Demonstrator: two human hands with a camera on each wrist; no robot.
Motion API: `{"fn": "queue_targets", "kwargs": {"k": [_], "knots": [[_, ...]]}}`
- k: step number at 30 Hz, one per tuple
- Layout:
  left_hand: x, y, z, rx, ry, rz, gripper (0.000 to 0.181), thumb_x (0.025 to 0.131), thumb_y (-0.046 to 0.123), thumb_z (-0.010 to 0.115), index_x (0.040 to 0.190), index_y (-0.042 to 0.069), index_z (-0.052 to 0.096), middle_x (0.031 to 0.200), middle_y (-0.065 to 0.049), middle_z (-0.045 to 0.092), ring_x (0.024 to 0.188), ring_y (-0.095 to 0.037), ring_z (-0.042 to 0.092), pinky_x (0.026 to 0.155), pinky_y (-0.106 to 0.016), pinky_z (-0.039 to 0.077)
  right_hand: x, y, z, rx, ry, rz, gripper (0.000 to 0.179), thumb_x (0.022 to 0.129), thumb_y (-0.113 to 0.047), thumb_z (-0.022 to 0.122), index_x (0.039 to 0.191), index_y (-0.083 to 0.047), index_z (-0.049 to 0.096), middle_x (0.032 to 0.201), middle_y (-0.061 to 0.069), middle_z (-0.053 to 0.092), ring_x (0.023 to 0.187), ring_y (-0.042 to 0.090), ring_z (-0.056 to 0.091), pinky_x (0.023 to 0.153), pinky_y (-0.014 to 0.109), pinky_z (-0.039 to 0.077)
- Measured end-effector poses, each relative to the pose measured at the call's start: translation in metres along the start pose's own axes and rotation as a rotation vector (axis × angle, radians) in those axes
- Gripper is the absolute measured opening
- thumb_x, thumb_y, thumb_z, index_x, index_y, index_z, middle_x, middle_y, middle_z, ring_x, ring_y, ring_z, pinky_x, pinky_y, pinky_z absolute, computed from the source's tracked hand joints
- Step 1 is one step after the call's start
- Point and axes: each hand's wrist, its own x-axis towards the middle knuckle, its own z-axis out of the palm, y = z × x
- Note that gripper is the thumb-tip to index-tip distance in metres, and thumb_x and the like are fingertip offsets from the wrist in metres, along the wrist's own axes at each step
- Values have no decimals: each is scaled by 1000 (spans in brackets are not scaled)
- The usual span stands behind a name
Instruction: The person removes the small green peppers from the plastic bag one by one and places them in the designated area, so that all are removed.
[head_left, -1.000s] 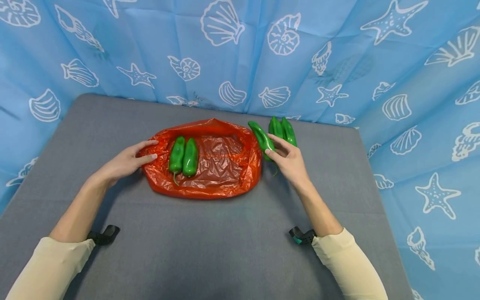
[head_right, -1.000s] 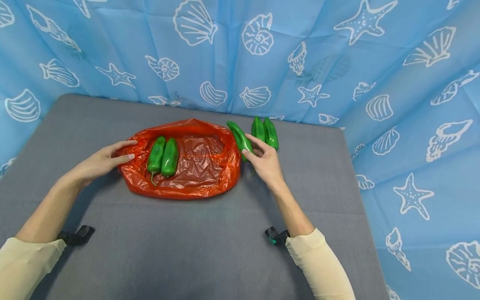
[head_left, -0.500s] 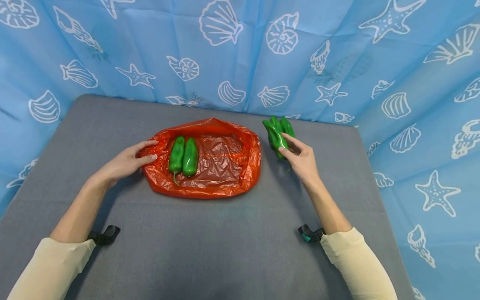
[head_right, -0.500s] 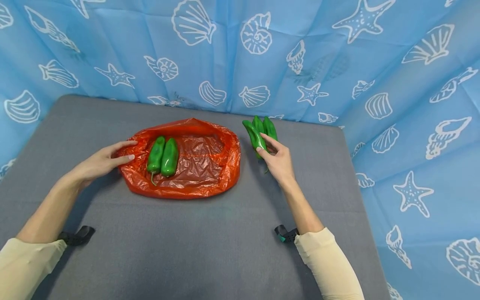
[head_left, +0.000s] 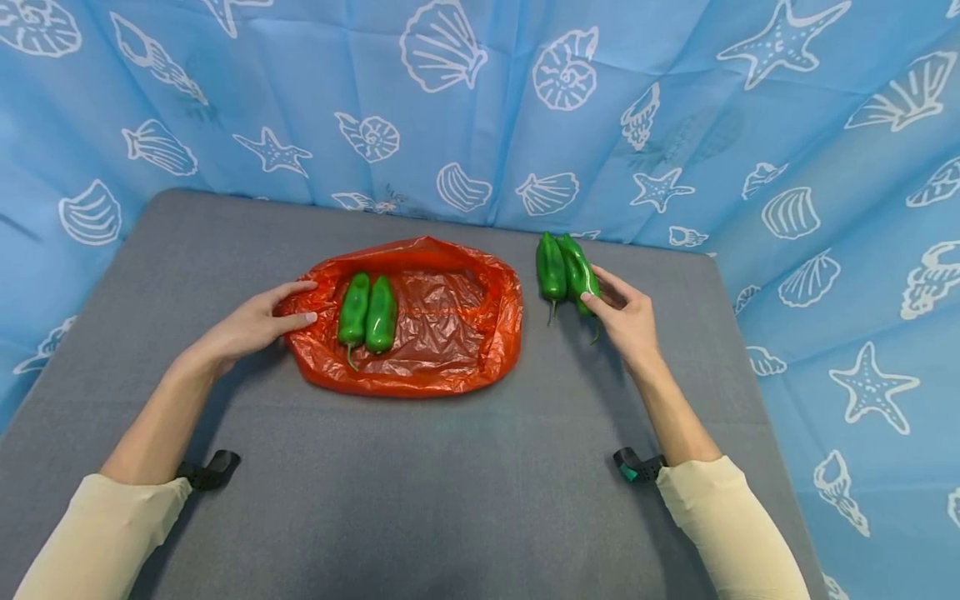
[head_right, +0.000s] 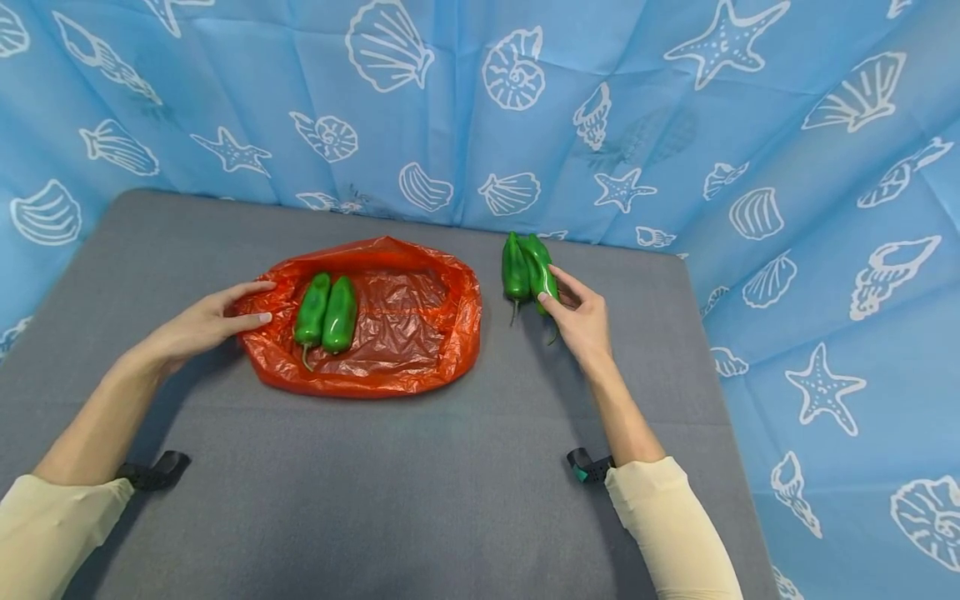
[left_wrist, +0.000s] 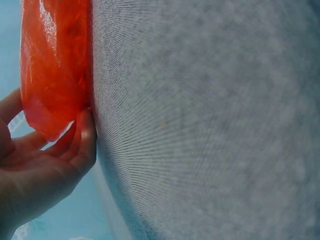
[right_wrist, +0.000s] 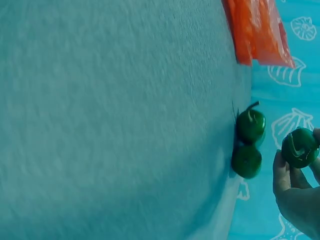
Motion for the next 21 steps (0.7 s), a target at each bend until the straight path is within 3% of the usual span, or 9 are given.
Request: {"fn": "queue_targets", "kwargs": {"k": [12,16,21], "knots": [[-4,0,2,28,8,-8,73,101,44,55,159,13,22,153,-24,27,91,-26,50,85,-42,38,13,14,-12,8,79,-15,47,95,-21,70,140,-18,58,138,12,59,120,21,59,89,21,50],[-6,1,2,15,10,-16,74,101,45,55,159,14,22,152,-24,28,85,-25,51,83,-42,39,16,17,-15,9,99,-11,48,93,-24,72,139,-19,59,137,13,59,115,15,62,87,18,50],[-4,3,1,-8,11,-11,72,101,43,55,159,14,22,148,-24,31,77,-24,53,78,-40,43,17,8,-19,13,102,-19,48,93,-16,72,139,-9,58,136,21,58,111,13,63,83,16,50]]}}
